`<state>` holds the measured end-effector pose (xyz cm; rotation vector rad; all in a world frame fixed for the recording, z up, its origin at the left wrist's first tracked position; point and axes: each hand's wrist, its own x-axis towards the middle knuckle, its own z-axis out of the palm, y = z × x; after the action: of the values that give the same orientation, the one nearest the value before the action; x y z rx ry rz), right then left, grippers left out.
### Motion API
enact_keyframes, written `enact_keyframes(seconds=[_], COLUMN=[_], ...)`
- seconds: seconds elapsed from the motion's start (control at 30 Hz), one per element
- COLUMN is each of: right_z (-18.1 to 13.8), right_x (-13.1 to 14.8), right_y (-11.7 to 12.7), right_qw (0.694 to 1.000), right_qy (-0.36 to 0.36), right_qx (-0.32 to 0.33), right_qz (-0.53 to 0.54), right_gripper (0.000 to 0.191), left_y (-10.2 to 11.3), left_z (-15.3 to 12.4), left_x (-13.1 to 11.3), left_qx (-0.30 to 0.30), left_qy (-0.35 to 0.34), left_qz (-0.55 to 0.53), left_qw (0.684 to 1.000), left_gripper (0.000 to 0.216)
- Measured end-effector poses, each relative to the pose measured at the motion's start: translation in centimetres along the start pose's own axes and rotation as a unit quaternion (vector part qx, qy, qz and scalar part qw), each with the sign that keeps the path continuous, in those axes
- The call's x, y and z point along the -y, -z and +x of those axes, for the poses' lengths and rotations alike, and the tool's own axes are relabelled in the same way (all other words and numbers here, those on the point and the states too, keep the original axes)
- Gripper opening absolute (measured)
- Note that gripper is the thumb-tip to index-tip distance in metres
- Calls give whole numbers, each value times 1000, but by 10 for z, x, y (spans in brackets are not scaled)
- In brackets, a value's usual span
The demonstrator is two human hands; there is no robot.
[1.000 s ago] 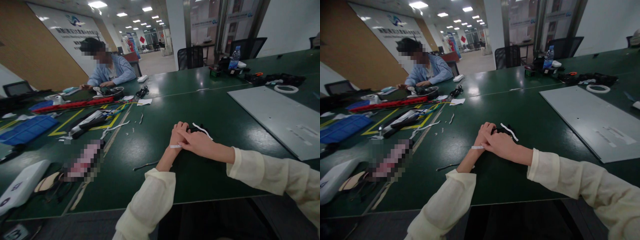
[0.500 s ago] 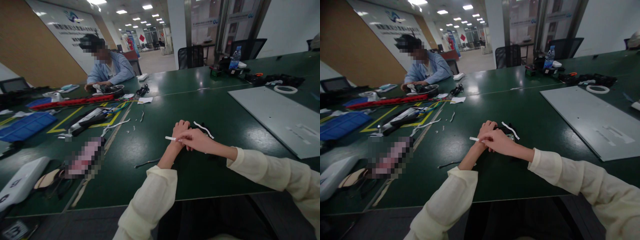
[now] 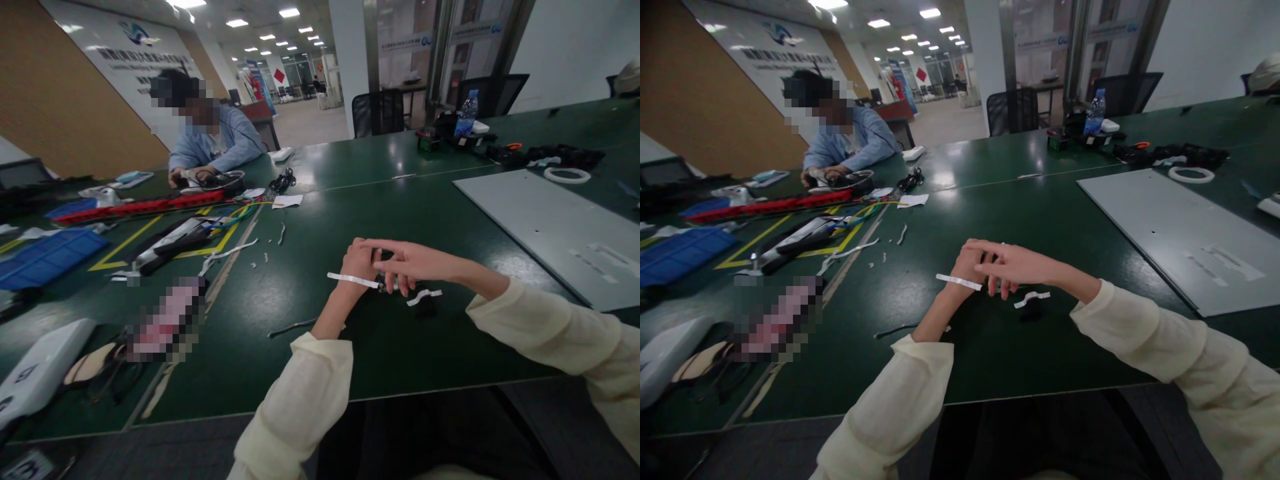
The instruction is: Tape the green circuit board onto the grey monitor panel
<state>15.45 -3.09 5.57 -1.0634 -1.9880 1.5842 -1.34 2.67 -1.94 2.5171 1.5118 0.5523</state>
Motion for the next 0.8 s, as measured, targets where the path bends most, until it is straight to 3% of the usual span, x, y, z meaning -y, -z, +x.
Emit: enact_keyframes(seconds=[0.1, 0.17, 0.2, 0.27, 0.33, 0.43, 0.5, 0.6, 0.8], right_z=[-12, -20, -24, -34, -46, -62, -69, -74, -75], right_x=[-5, -26, -41, -82, -126, -183, -206, -220, -216], right_y=[41, 79, 99, 136, 164, 187, 191, 191, 184], right_qw=[992, 966, 935, 844, 769, 718, 711, 703, 693], right_qy=[20, 10, -3, -69, -192, -338, -377, -377, -357], right_qx=[-113, -227, -300, -421, -471, -465, -454, -457, -442], right_qz=[-45, -126, -190, -326, -386, -393, -382, -393, -444], right_gripper=[66, 65, 65, 71, 88, 97, 97, 95, 82], left_y=[7, 13, 16, 22, 27, 34, 36, 35, 34], left_z=[-1, -2, -3, -5, -7, -11, -12, -11, -9], left_x=[2, 5, 7, 11, 13, 13, 13, 15, 17], left_qx=[-14, 31, 67, 139, 198, 250, 262, 258, 217], left_qy=[-44, -85, -99, -106, -100, -104, -106, -110, -146], left_qz=[-29, -51, -61, -73, -78, -79, -71, -60, -110], left_qw=[999, 995, 991, 982, 972, 959, 957, 958, 959], left_gripper=[38, 47, 54, 71, 88, 104, 110, 113, 104])
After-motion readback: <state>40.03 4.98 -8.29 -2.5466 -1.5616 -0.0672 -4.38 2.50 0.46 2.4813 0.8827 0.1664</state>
